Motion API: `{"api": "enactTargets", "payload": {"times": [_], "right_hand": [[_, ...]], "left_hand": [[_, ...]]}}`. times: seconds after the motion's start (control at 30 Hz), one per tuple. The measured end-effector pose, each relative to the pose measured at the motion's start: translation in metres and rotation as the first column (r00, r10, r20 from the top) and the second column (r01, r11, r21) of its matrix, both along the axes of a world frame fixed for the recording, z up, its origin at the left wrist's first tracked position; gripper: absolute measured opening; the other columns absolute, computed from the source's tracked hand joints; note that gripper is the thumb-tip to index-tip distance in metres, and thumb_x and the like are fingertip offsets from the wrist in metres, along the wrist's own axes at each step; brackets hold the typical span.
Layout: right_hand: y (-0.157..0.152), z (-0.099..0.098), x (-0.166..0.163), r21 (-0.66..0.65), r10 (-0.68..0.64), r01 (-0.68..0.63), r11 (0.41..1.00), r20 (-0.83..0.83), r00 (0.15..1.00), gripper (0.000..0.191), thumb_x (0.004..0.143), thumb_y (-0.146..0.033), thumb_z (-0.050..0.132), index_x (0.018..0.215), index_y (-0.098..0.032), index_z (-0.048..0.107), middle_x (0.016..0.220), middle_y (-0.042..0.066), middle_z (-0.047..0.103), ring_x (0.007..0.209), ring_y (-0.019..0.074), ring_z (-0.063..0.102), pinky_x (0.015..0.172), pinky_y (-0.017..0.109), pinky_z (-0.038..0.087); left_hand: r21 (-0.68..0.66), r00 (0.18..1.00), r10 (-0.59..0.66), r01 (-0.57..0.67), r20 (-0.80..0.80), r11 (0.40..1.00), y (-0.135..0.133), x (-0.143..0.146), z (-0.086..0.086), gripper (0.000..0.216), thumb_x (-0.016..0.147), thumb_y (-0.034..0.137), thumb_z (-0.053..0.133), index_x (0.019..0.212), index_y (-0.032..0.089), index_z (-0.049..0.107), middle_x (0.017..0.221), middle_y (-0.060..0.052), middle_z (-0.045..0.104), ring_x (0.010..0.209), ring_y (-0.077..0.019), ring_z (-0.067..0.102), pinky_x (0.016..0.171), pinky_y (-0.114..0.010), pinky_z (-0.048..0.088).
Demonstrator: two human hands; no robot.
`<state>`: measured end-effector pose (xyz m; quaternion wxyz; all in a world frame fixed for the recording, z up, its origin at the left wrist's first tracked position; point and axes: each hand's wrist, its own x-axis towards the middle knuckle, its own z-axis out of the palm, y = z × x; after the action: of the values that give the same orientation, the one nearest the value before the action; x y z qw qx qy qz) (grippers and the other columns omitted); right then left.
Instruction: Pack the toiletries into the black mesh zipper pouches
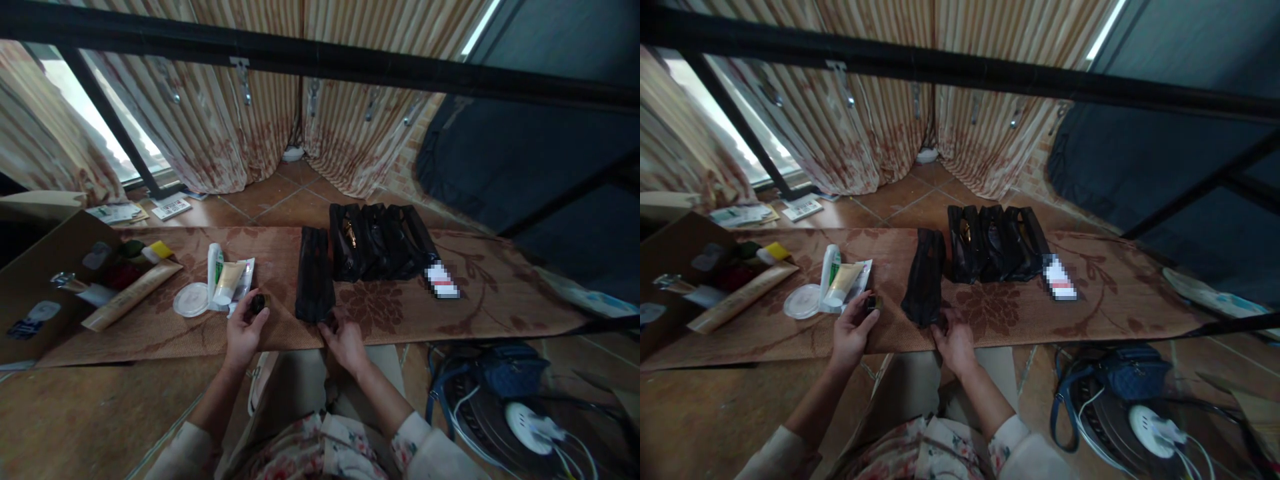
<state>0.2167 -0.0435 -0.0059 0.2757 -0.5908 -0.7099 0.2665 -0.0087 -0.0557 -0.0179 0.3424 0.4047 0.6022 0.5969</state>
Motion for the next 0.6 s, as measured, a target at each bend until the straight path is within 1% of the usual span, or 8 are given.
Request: {"api": "enactTargets", "payload": {"times": [0.1, 0.23, 0.33, 0.47, 0.6], "right_hand": [[0.000, 0.000, 0.000, 0.004, -0.002, 0.002, 1.000, -0.006, 1.000, 0.021, 0.081, -0.031, 0.056, 0.096, -0.018, 0.061, 0.089, 0.005, 0.060, 0.069, 0.0153, 0.056, 0.064, 0.027, 0.042], [0.001, 0.000, 0.000, 0.009, 0.000, -0.001, 1.000, 0.003, 1.000, 0.021, 0.080, -0.031, 0.056, 0.095, -0.018, 0.060, 0.089, 0.005, 0.061, 0.071, 0.0158, 0.056, 0.065, 0.026, 0.042], [0.000, -0.001, 0.000, -0.008, 0.001, -0.001, 1.000, 0.006, 1.000, 0.022, 0.080, -0.031, 0.055, 0.097, -0.018, 0.060, 0.089, 0.005, 0.061, 0.071, 0.0158, 0.056, 0.063, 0.026, 0.042], [0.000, -0.002, 0.001, -0.001, 0.004, -0.004, 1.000, 0.006, 1.000, 0.023, 0.080, -0.032, 0.055, 0.097, -0.018, 0.060, 0.088, 0.005, 0.061, 0.071, 0.0159, 0.056, 0.064, 0.027, 0.042], [0.000, -0.002, 0.001, 0.000, 0.012, -0.012, 1.000, 0.004, 1.000, 0.023, 0.080, -0.032, 0.055, 0.098, -0.018, 0.060, 0.088, 0.005, 0.061, 0.072, 0.0161, 0.056, 0.064, 0.027, 0.042]], "left_hand": [[-0.017, 0.998, -0.054, 0.054, 0.045, 0.998, -0.001, -0.004, 0.003, 0.048, 0.070, 0.033, 0.071, 0.114, 0.018, 0.059, 0.114, -0.008, 0.064, 0.107, -0.0234, 0.059, 0.096, -0.039, 0.044], [-0.057, 0.989, -0.141, 0.143, 0.041, 0.988, -0.004, -0.006, 0.010, 0.041, 0.069, 0.031, 0.071, 0.106, 0.019, 0.058, 0.098, -0.005, 0.065, 0.091, -0.0200, 0.061, 0.085, -0.035, 0.048], [-0.053, 0.977, -0.212, 0.213, 0.030, 0.976, -0.005, -0.004, 0.013, 0.038, 0.071, 0.030, 0.069, 0.104, 0.019, 0.055, 0.093, -0.004, 0.063, 0.086, -0.0185, 0.060, 0.081, -0.033, 0.048], [-0.032, 0.956, -0.288, 0.287, -0.046, 0.957, -0.005, 0.000, 0.014, 0.032, 0.075, 0.030, 0.065, 0.102, 0.019, 0.052, 0.101, -0.007, 0.060, 0.096, -0.0202, 0.058, 0.087, -0.035, 0.046], [-0.003, 0.947, -0.306, 0.307, -0.094, 0.952, -0.006, 0.000, 0.010, 0.028, 0.077, 0.028, 0.062, 0.101, 0.019, 0.051, 0.104, -0.008, 0.058, 0.100, -0.0205, 0.057, 0.092, -0.036, 0.044]]}}
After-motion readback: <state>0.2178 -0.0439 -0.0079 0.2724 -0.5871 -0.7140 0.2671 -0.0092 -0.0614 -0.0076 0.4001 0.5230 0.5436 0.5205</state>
